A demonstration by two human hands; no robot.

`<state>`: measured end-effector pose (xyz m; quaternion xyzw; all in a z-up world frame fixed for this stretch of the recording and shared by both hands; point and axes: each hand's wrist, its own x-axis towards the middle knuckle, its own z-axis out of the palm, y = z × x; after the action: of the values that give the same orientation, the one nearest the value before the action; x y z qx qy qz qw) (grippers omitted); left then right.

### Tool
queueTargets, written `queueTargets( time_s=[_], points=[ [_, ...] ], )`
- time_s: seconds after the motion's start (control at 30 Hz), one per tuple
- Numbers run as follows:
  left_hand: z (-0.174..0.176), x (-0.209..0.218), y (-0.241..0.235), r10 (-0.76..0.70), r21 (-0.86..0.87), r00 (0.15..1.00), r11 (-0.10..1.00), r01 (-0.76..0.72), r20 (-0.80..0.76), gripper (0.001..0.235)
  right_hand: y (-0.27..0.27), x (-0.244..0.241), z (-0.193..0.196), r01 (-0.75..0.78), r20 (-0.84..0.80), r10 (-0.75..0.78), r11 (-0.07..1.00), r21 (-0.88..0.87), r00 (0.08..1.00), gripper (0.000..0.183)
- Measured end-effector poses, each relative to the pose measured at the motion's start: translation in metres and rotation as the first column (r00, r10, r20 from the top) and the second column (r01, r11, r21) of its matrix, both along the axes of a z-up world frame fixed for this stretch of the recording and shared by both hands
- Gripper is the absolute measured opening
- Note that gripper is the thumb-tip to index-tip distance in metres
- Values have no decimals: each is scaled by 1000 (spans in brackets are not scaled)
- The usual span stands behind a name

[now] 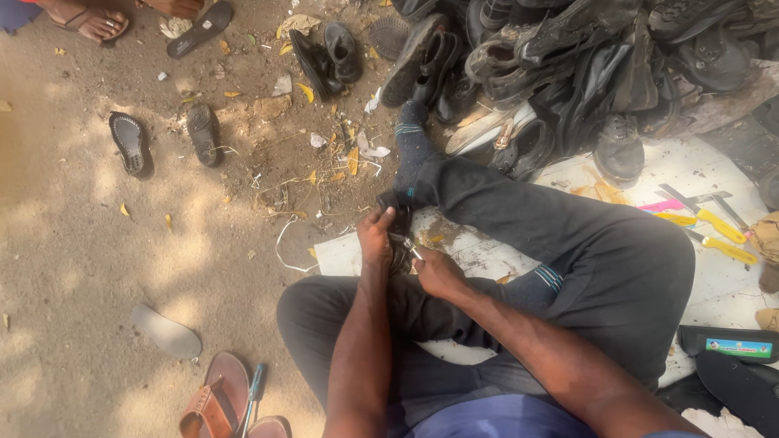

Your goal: The person sits on the ground and uses a knife to scrape and clean the soles of several shoes. They handle multiple pairs of footwear, picking them up from a pile, scraping the bottom surfaces, and placing them back down.

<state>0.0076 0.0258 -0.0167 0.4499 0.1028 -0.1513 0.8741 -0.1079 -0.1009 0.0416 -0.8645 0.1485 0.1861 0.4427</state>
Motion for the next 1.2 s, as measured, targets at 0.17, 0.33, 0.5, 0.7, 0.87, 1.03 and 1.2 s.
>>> queueTargets(
  time_s=[0.17, 0.33, 0.5, 0.7, 0.87, 1.03, 1.2],
  points=[
    [-14, 7, -8, 65, -34, 998, 997, -65, 23, 22, 0, -64, 1, -37, 128, 33, 999, 25, 991, 26],
    [-22, 10, -27, 129, 173, 984, 974, -149, 123, 23, -12, -32, 2, -18, -12, 18, 999, -30, 1000, 24],
    [11, 9, -26, -26, 743, 938, 619, -256, 344, 29, -29, -14, 2, -60, -108, 51, 994, -90, 993, 30],
    [59, -39, -1, -40, 845, 845, 81, -529, 533, 26, -56, -19, -27, -101, 13, 100, 992, 69, 995, 44],
    [70, -53, 20, -474, 963, 849, -4, -270, 236, 29, -56, -22, -31, -73, -98, 87, 988, 139, 991, 43],
    [38, -50, 8, -558, 997, 826, 40, -67, 78, 38, -57, -15, -35, -106, 21, 104, 979, 173, 994, 34],
    [8, -39, 4, -460, 933, 845, 341, -115, 273, 28, -46, -16, -16, -26, -52, 39, 972, 233, 998, 33]
  ],
)
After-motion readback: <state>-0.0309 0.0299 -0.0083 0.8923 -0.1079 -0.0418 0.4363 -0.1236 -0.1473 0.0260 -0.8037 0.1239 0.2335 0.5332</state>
